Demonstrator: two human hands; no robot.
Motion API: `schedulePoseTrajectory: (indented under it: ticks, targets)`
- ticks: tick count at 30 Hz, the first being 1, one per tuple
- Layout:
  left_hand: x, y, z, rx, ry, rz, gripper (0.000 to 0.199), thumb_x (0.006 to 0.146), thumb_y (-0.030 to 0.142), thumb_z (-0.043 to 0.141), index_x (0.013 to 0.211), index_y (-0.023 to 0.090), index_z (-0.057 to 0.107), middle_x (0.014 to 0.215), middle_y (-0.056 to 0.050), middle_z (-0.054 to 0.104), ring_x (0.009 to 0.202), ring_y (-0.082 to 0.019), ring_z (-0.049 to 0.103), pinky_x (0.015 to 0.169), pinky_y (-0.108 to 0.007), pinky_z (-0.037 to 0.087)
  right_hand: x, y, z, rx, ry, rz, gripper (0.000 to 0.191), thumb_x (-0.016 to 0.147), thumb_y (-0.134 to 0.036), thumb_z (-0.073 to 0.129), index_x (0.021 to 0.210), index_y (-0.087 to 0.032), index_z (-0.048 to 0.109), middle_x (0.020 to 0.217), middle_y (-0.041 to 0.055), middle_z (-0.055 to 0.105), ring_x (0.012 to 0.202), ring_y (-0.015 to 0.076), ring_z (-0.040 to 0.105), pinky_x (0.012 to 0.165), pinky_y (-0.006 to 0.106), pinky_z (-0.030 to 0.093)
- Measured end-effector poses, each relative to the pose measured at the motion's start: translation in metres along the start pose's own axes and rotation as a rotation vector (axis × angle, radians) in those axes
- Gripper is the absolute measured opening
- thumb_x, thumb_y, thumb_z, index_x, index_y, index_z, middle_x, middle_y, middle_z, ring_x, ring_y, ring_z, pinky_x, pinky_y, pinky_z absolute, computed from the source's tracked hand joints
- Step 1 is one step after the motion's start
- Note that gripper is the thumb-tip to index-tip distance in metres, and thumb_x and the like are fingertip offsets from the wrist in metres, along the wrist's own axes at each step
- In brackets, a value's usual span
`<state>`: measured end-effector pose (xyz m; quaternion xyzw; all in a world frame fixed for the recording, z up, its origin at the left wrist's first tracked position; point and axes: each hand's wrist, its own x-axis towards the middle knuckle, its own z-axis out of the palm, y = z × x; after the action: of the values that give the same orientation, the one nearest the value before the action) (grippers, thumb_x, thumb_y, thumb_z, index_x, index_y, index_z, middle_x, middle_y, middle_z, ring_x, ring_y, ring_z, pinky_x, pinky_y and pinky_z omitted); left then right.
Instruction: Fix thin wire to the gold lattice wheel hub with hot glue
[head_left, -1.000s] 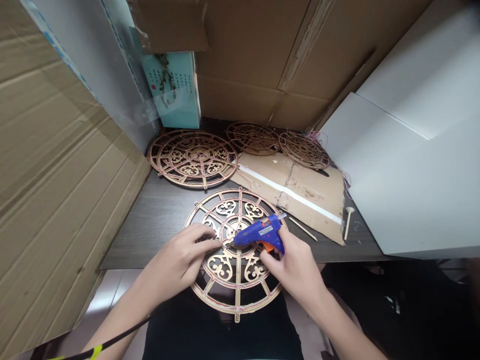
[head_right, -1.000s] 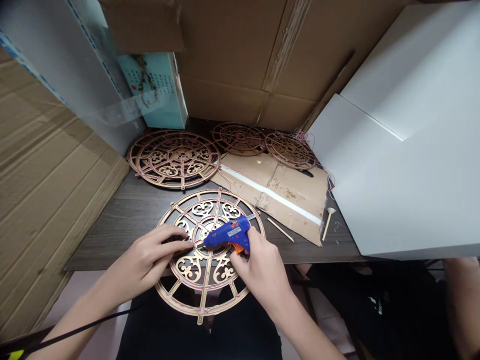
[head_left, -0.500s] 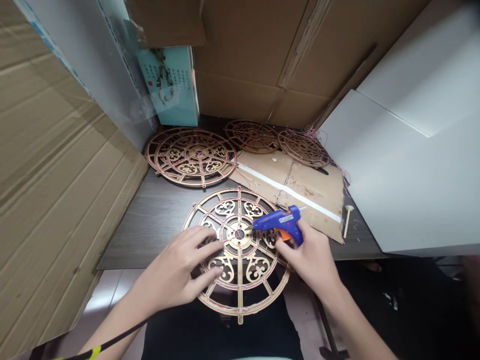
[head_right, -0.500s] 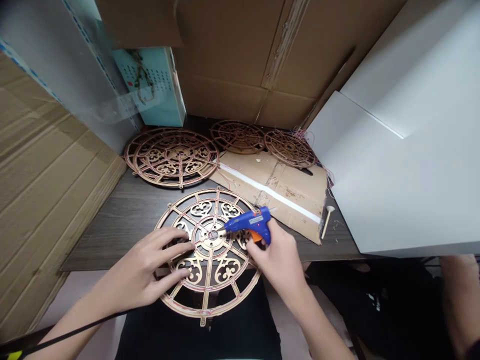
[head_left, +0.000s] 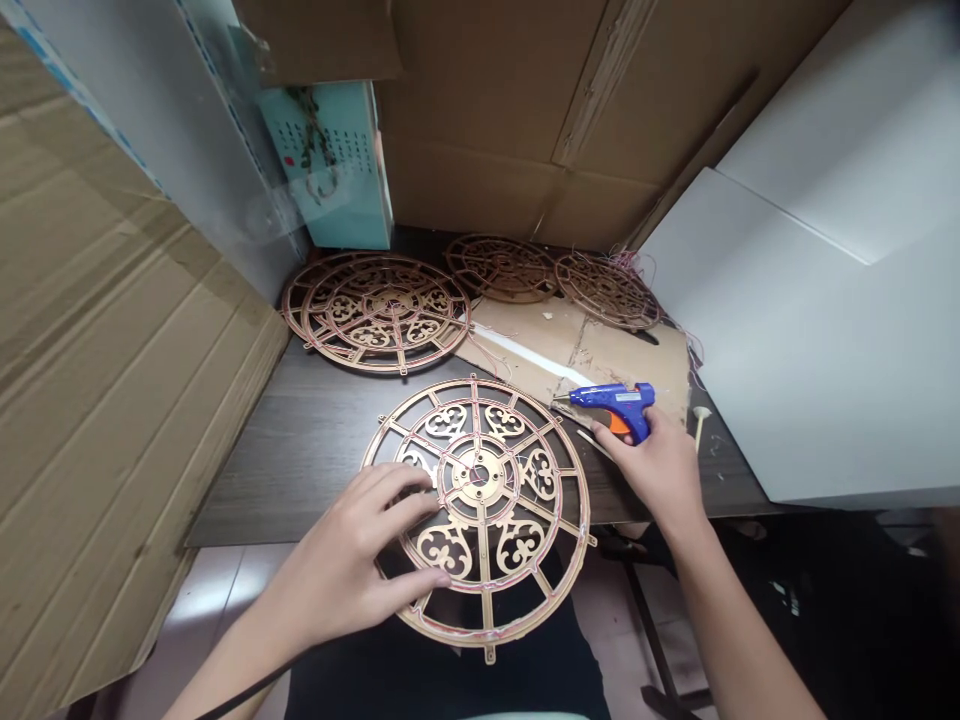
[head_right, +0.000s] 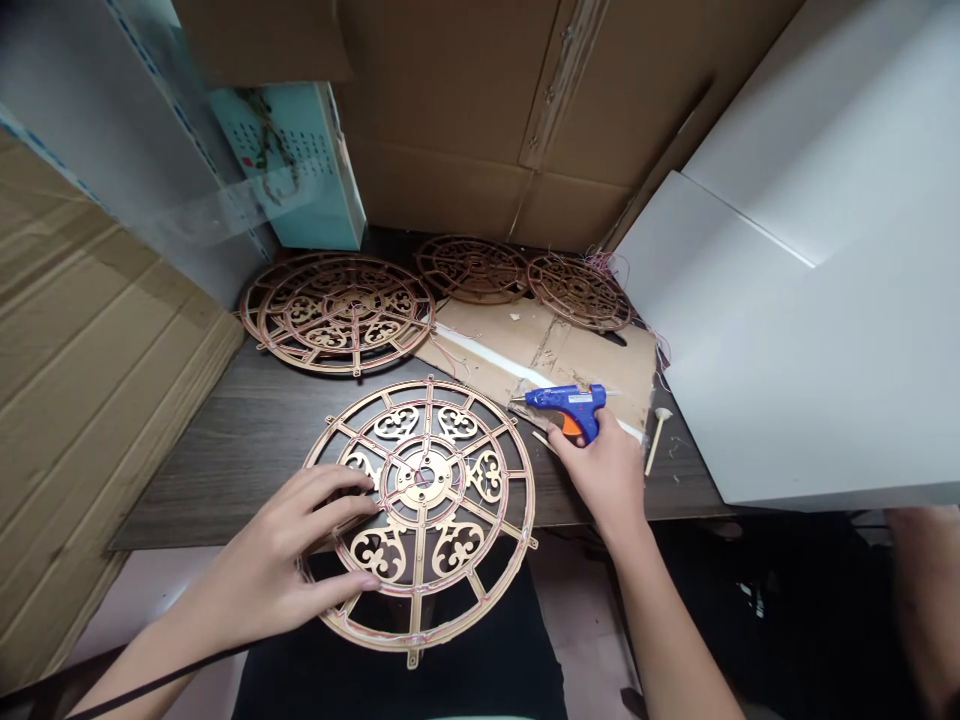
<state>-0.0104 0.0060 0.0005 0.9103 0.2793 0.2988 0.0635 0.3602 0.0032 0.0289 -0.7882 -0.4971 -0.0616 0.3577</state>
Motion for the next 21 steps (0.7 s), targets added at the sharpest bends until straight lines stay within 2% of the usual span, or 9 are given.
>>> schedulePoseTrajectory:
  ticks: [5,12,16,21]
  targets:
    - [0.0010,0.0010,-0.0001,-0.013,0.000,-0.008,0.044,0.085,0.045,0.077,0.117,0.023,0.056,0.128,-0.011,0.061,0.120,-0.027,0.057,0.101,-0.045,0.047,-0.0024,0.0016,0.0053,0.007,-0.001,0.026,0.037,0.076,-0.056,0.072,0.072,-0.024,0.053,0.062,-0.0001,0.063,0.061,0.0227,0.059,0.061,0.033,0.038]
    - [0.0026,0.0042,-0.0001,0.037,0.017,0.004,0.049,0.084,0.046,0.076,0.124,0.024,0.057,0.127,-0.012,0.061,0.117,-0.030,0.058,0.097,-0.046,0.048,-0.0025,0.0008,0.0073,0.010,0.003,0.031,0.037,0.076,-0.055,0.071,0.071,-0.024,0.052,0.059,-0.0010,0.060,0.059,0.0227,0.058,0.061,0.033,0.038]
    - [0.0055,0.0062,-0.0007,0.059,-0.004,0.037,0.055,0.082,0.051,0.077,0.126,0.024,0.058,0.128,-0.013,0.060,0.117,-0.031,0.057,0.097,-0.049,0.047,-0.0027,0.0003,0.0089,0.000,0.017,0.030,0.035,0.076,-0.054,0.071,0.072,-0.025,0.053,0.060,-0.0010,0.060,0.060,0.0233,0.058,0.062,0.034,0.038]
    - [0.0099,0.0098,0.0001,0.078,-0.052,0.066,0.052,0.083,0.053,0.076,0.123,0.023,0.059,0.126,-0.014,0.059,0.114,-0.032,0.057,0.095,-0.052,0.047,-0.0028,-0.0008,0.0093,-0.020,0.012,0.045,0.036,0.075,-0.054,0.072,0.071,-0.025,0.050,0.059,-0.0019,0.060,0.060,0.0221,0.056,0.061,0.033,0.037]
